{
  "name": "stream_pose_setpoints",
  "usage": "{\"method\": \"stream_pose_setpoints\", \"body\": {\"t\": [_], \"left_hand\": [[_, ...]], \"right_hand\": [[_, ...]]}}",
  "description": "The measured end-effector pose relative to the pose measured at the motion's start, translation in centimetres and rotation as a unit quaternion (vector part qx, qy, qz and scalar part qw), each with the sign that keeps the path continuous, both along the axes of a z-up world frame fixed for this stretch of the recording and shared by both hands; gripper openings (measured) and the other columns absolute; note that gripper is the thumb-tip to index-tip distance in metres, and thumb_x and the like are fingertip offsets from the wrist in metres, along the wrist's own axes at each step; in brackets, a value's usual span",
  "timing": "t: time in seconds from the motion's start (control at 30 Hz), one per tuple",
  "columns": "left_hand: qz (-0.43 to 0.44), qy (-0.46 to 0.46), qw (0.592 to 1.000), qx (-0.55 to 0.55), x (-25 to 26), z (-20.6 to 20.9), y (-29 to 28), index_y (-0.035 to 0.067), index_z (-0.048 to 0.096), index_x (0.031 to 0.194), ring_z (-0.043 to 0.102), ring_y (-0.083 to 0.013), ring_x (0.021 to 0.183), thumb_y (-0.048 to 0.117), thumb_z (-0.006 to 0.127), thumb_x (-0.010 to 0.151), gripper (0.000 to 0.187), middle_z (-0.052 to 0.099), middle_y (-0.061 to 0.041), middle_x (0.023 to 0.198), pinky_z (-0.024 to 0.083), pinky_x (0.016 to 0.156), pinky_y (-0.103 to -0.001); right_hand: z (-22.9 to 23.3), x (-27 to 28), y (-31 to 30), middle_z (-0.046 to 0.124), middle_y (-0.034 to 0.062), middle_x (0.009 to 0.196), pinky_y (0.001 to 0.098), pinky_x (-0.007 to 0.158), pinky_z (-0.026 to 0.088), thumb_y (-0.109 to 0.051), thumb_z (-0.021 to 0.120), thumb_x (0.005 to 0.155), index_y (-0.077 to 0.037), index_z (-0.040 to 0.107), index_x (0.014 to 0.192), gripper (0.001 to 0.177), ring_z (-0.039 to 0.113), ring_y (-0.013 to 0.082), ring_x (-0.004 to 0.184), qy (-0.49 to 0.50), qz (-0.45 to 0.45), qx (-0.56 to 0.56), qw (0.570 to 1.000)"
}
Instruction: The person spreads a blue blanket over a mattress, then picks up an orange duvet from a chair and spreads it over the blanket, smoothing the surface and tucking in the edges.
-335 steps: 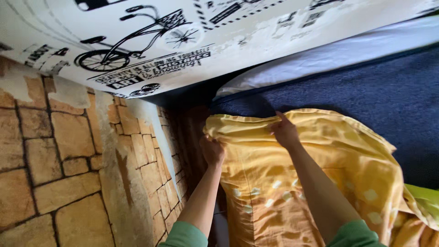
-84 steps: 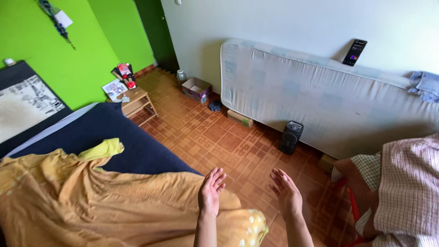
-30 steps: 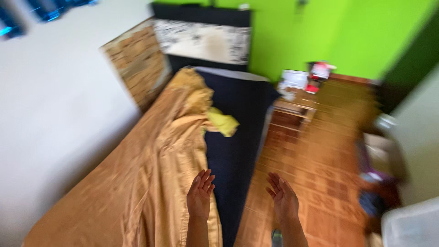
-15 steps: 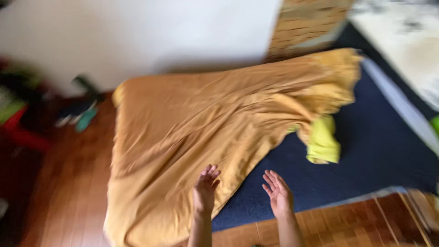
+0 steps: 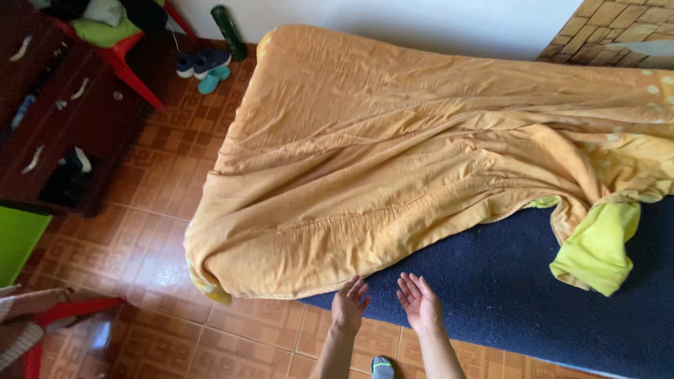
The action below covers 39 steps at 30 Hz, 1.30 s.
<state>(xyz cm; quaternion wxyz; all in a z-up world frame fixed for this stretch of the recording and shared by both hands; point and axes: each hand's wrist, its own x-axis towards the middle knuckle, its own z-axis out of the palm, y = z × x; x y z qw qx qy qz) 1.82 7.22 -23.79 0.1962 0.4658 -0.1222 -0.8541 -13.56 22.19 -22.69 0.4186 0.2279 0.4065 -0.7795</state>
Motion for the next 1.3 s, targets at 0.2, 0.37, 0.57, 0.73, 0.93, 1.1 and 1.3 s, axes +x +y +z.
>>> {"method": "stream_pose_setpoints", "body": {"t": [0.2, 0.37, 0.57, 0.73, 0.93, 1.1, 1.3], "left_hand": [[0.099, 0.004, 0.995, 0.001, -3.0, -8.8, 0.8, 0.020, 0.056, 0.145, 0.045, -0.0149, 0.132, 0.036, 0.065, 0.096, 0.053, 0.047, 0.002, 0.156, 0.039, 0.101, -0.039], [0.199, 0.102, 0.974, -0.039, -3.7, -10.8, 0.0, 0.010, 0.063, 0.133, 0.054, -0.0151, 0.122, 0.026, 0.068, 0.097, 0.040, 0.062, -0.002, 0.133, 0.044, 0.101, -0.037], [0.226, 0.202, 0.953, 0.008, -0.2, -8.1, 4.1, 0.002, 0.068, 0.114, 0.062, -0.0182, 0.092, 0.009, 0.071, 0.097, 0.019, 0.071, -0.009, 0.104, 0.052, 0.080, -0.033], [0.204, 0.144, 0.968, 0.035, 3.4, -1.2, 8.7, -0.008, 0.063, 0.110, 0.070, -0.0275, 0.101, 0.004, 0.062, 0.091, 0.022, 0.071, -0.017, 0.108, 0.062, 0.088, -0.038], [0.198, 0.105, 0.973, 0.062, 8.3, 3.7, 12.8, -0.001, 0.058, 0.129, 0.069, -0.0263, 0.107, 0.015, 0.058, 0.096, 0.037, 0.070, -0.013, 0.119, 0.059, 0.095, -0.042], [0.166, 0.069, 0.983, 0.033, 12.1, 1.5, 14.4, 0.008, 0.059, 0.134, 0.064, -0.0219, 0.102, 0.024, 0.060, 0.100, 0.038, 0.069, -0.007, 0.118, 0.050, 0.090, -0.040], [0.171, 0.067, 0.983, -0.018, 17.4, 0.0, 16.5, 0.002, 0.052, 0.140, 0.055, -0.0281, 0.108, 0.027, 0.065, 0.106, 0.044, 0.057, -0.011, 0.120, 0.048, 0.099, -0.049]], "right_hand": [[-6.6, 0.3, -0.1, 0.070, 0.0112, 0.130, 0.0410, 0.099, 0.051, -0.034, 0.056, 0.101, -0.007, 0.065, 0.121, 0.035, 0.065, 0.0243, 0.120, -0.014, 0.013, -0.004, 1.000], [-9.3, 0.1, -1.6, 0.070, 0.0147, 0.131, 0.0428, 0.101, 0.050, -0.035, 0.063, 0.096, -0.004, 0.063, 0.121, 0.040, 0.064, 0.0281, 0.122, -0.024, 0.051, -0.018, 0.998], [-6.6, 0.6, -1.2, 0.066, 0.0092, 0.133, 0.0497, 0.109, 0.043, -0.044, 0.076, 0.091, -0.009, 0.057, 0.134, 0.059, 0.052, 0.0291, 0.131, -0.061, 0.082, -0.090, 0.991], [-1.2, -0.7, 1.9, 0.067, 0.0050, 0.136, 0.0519, 0.114, 0.037, -0.031, 0.068, 0.090, -0.015, 0.062, 0.134, 0.046, 0.058, 0.0268, 0.128, -0.063, -0.118, -0.060, 0.989], [3.4, 0.7, 8.7, 0.066, 0.0026, 0.137, 0.0511, 0.112, 0.037, -0.043, 0.057, 0.095, -0.018, 0.061, 0.134, 0.047, 0.058, 0.0248, 0.126, -0.064, -0.150, -0.034, 0.986], [8.0, 5.6, 11.9, 0.065, 0.0002, 0.137, 0.0503, 0.111, 0.038, -0.055, 0.046, 0.099, -0.021, 0.061, 0.134, 0.051, 0.059, 0.0227, 0.125, -0.071, -0.180, -0.025, 0.981], [3.0, 11.7, 14.6, 0.063, -0.0035, 0.139, 0.0461, 0.112, 0.040, -0.057, 0.044, 0.102, -0.022, 0.059, 0.136, 0.051, 0.059, 0.0179, 0.124, -0.050, -0.144, -0.041, 0.987]]}}
